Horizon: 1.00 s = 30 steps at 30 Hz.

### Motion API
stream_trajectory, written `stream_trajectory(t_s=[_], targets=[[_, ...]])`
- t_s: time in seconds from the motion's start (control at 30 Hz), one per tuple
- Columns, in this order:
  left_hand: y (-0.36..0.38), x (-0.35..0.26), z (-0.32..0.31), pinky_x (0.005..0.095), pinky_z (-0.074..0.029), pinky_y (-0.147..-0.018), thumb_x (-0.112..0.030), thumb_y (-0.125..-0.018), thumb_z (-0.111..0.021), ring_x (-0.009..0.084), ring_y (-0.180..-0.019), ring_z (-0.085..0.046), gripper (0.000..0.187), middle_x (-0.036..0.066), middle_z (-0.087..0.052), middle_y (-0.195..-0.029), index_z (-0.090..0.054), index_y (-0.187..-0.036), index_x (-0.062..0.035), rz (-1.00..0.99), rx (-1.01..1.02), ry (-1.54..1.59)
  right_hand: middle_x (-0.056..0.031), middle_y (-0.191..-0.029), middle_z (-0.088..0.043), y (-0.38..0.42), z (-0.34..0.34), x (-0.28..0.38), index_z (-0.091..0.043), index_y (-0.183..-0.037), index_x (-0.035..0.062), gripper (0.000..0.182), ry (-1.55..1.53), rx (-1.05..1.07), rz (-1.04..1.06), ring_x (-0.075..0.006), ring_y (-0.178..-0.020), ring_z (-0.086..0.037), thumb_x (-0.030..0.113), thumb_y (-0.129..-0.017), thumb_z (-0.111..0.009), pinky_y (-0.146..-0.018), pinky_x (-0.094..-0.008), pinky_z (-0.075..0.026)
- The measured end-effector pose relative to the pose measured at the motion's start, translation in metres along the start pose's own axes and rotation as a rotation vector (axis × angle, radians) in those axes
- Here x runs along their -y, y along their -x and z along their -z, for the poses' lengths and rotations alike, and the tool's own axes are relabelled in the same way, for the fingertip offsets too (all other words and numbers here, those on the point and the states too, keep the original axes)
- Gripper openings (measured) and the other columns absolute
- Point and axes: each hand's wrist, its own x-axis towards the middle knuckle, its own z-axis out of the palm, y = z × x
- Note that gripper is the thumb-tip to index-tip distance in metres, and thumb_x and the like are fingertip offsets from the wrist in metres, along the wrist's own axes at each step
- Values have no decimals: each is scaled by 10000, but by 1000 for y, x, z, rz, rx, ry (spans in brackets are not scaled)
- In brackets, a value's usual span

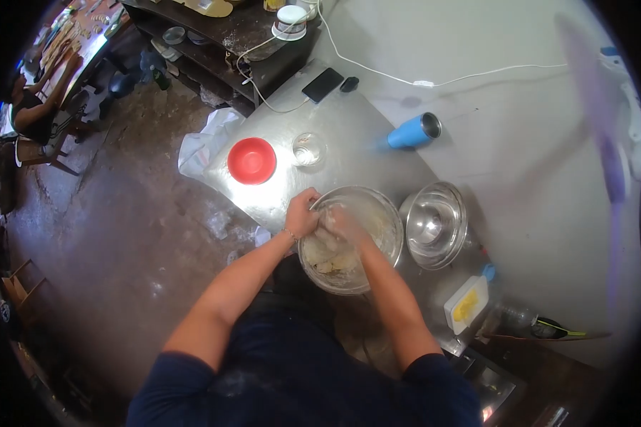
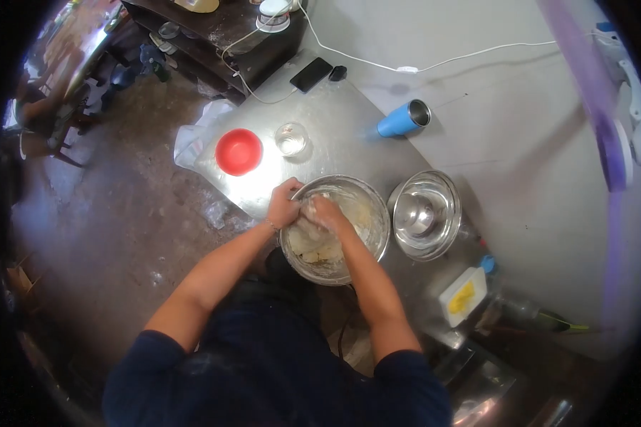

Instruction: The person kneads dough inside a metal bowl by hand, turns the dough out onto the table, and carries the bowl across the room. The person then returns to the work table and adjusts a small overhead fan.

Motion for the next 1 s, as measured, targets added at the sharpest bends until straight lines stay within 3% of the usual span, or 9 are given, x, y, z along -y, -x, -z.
stream_trajectory(t_s=[0.13,0.23,0.33,0.43,0.57,0.67,0.87,0.9,1.0], targets=[[3,9,-4,401,-540,-797,23,-738,-656,356,-872,-706,200,200,-712,-897,-677,-932,-21,-74,-27,34,-192,-1079,-733,67,-8,-27,-756,-1117,81,412,352,-116,243,-409,-1090,-659,434,-927,-663,-996,-494,-485],[6,0,-3,399,-541,-788,18,-740,-662,347,-861,-712,190,198,-717,-891,-678,-927,-14,-39,-31,26,-205,-1085,-717,116,-12,-40,-718,-1149,55,419,265,-210,215,-396,-1049,-668,363,-864,-718,-927,-499,-505],[7,-7,0,400,-541,-785,17,-734,-666,346,-857,-713,195,197,-720,-891,-675,-928,-6,-14,-28,18,-183,-1155,-721,134,-40,-50,-756,-1123,82,404,327,-438,57,-393,-1132,-646,398,-873,-718,-1053,-555,-423],[7,-8,-1,398,-541,-783,20,-728,-667,350,-858,-714,201,199,-720,-895,-673,-928,-3,-32,-22,15,-178,-1297,-677,102,-93,-98,-736,-1197,87,449,710,-900,232,-354,-1245,-602,384,-860,-716,-1139,-612,-320],[7,0,-2,401,-543,-779,30,-724,-655,352,-859,-715,224,200,-719,-891,-678,-944,-9,-75,-15,-4,-138,-1531,-520,78,-91,-86,-654,-1373,131,557,642,-685,226,-293,-1469,-402,412,-892,-652,-1260,-603,-115],[1,6,-5,400,-547,-778,56,-722,-620,352,-871,-715,259,198,-720,-897,-677,-965,-10,-23,16,25,-115,-1546,-509,51,-82,-93,-626,-1411,171,578,692,-510,134,-279,-1469,-403,463,-914,-593,-1262,-590,-123],[1,3,-8,385,-558,-755,101,-719,-563,334,-865,-724,296,186,-727,-930,-662,-981,5,52,15,12,-111,-1511,-536,-6,-62,-125,-626,-1414,217,616,749,-430,83,-320,-1458,-404,535,-890,-568,-1267,-563,-133],[0,3,-9,382,-560,-749,105,-720,-559,330,-856,-725,294,186,-727,-935,-659,-979,8,61,3,-9,-133,-1429,-592,-16,-57,-133,-669,-1350,212,602,718,-516,217,-359,-1392,-473,519,-834,-626,-1215,-593,-236],[-2,0,-8,395,-561,-746,95,-723,-557,338,-836,-724,292,195,-730,-933,-658,-984,12,57,31,32,-144,-1347,-636,-35,-48,-146,-701,-1276,197,569,531,-637,419,-377,-1315,-540,467,-776,-687,-1126,-630,-333]])
